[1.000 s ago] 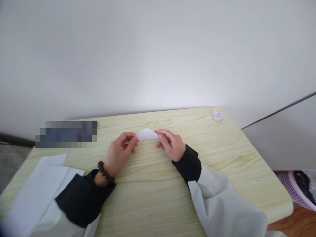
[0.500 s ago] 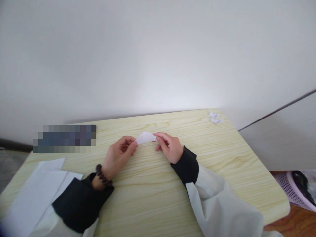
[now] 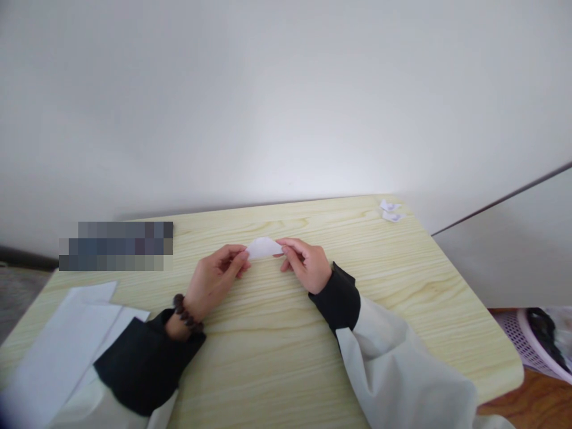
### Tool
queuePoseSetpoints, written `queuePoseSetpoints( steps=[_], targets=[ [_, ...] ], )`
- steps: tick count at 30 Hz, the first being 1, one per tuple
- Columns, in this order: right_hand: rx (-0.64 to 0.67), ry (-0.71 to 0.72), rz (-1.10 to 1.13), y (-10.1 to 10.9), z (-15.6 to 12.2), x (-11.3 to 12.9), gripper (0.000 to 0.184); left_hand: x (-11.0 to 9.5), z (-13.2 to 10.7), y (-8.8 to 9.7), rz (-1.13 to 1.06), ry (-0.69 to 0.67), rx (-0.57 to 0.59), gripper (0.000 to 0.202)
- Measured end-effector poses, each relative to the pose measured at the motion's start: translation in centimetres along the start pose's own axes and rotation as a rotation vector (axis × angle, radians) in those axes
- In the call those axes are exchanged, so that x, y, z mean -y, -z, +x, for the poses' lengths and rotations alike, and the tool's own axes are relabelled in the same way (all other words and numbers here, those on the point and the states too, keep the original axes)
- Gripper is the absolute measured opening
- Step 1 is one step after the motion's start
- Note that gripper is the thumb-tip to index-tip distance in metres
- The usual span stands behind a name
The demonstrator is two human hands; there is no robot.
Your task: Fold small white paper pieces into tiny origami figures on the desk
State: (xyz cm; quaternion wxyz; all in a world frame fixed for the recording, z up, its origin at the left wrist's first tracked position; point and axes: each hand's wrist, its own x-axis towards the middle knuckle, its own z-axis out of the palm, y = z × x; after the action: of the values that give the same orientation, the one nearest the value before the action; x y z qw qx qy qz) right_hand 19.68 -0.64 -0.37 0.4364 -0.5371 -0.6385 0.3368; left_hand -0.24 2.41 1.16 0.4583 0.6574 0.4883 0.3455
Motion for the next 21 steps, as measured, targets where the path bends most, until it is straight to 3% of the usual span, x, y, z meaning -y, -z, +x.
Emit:
queuePoseSetpoints(
  steps=[9,21],
  targets=[
    [0.002,0.002,0.042,0.03,-0.24,0.07,0.031,0.30,-0.06,-0.16,0.011,-0.039,0.020,0.046],
    [0.020,0.024,-0.025,0.19,-0.28,0.32,0.031,0.15,-0.10,0.06,0.060,-0.104,0.011,0.043]
  ],
)
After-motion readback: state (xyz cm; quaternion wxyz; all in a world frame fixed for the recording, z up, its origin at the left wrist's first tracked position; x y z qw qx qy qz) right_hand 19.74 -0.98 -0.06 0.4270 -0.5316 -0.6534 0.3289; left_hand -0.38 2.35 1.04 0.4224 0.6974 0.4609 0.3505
